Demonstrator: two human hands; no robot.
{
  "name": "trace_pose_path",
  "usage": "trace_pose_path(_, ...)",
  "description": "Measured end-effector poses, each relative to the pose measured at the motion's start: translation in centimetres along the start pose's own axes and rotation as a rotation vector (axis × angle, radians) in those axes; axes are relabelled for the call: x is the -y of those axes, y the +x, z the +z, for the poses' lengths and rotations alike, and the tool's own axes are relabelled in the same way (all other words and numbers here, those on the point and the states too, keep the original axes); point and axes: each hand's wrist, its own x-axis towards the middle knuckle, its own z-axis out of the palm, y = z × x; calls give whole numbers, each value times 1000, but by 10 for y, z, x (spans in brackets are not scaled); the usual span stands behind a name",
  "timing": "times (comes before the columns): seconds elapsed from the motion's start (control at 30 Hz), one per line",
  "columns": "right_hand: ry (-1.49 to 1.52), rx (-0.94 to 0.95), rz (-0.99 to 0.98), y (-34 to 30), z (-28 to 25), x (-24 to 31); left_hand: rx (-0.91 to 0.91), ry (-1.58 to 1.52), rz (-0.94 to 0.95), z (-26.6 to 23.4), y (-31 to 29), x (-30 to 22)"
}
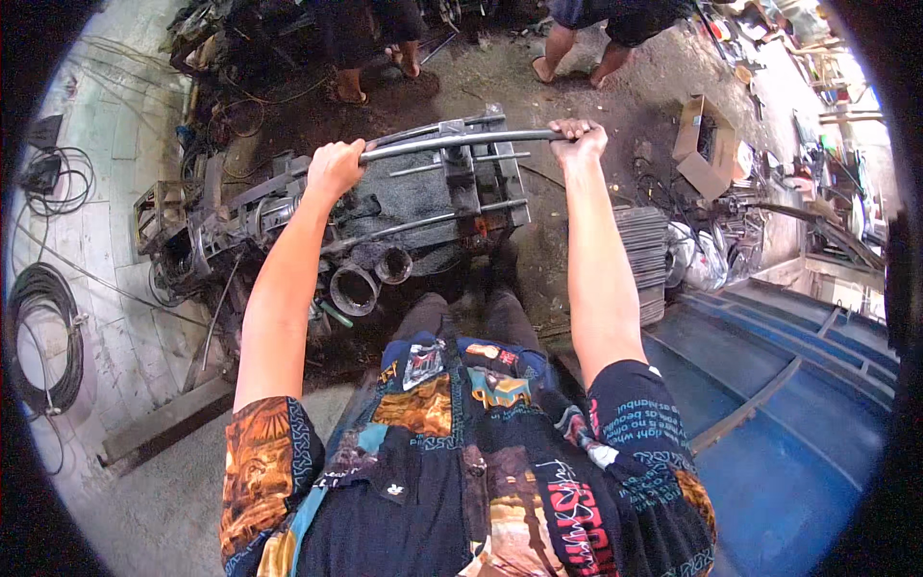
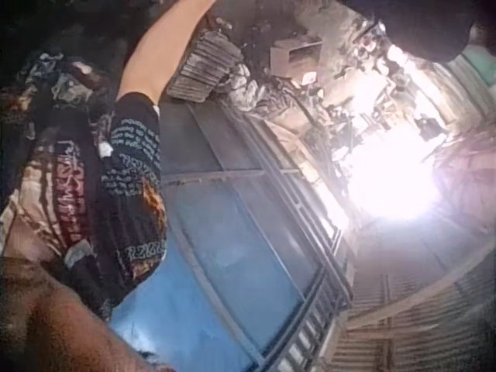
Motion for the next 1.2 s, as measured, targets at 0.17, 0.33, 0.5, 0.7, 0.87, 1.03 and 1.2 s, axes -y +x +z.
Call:
trace_pose_path(0.17, -63, -44, 20, 32, 9, 10, -56, -53, -27, -4, -7, -20)
trace_pose_path(0.33, -50, -60, 40, 53, -11, 17, 12, -10, -75, -25, 1, -40)
trace_pose_path(0.5, 27, 39, 96, 32, -9, 13, 3, -33, -88, -18, -6, -34)
trace_pose_path(0.7, -684, -26, -103, -21, -120, -22, -431, -152, 97, -34, -28, -42)
trace_pose_path(0.87, -1129, -60, 173, -91, -214, -94, -661, -343, -101, -31, -113, -47)
trace_pose_path(1.03, -1821, 19, -278, -102, -241, -161, -550, -453, -242, 9, -192, -34)
trace_pose_path(1.2, -1960, -126, -443, -99, -213, -190, -415, -597, -244, 18, -234, -34)
